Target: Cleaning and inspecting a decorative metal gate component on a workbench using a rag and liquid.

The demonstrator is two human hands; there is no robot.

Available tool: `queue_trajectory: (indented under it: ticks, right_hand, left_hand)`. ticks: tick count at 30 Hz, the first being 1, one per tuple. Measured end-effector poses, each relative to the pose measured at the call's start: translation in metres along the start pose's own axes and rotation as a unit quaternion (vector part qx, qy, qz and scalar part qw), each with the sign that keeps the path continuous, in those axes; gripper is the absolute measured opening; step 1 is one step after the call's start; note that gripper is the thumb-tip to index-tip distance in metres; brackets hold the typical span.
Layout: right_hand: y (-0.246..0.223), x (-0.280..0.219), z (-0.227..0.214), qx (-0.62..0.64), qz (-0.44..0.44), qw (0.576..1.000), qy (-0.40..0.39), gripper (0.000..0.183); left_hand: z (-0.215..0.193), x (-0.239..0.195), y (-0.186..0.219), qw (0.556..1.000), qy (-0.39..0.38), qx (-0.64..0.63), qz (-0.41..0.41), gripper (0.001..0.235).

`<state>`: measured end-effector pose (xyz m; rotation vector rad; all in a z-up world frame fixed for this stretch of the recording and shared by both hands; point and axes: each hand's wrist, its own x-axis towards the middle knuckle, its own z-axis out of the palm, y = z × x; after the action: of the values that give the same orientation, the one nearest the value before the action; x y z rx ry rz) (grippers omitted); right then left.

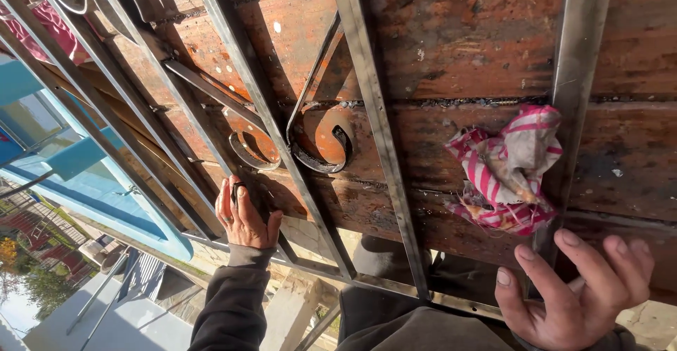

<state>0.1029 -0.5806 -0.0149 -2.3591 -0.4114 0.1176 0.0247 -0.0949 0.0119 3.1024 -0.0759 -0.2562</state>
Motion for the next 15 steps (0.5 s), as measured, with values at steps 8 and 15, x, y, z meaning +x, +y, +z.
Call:
queue_trajectory:
  ticks: [8, 15]
  right_hand:
    - [0.003, 0.005, -0.009, -0.018, 0.039, 0.999, 0.029, 0.025]
    - [0.004, -0.011, -0.001, -0.018, 0.044, 0.998, 0.042, 0.033]
  left_hand:
    - [-0.050, 0.084, 0.042, 0.983, 0.090, -0.075, -0.143, 0.021]
    - [-0.079, 0.148, 0.065, 0.976, 0.097, -0.194, -0.008, 0.016]
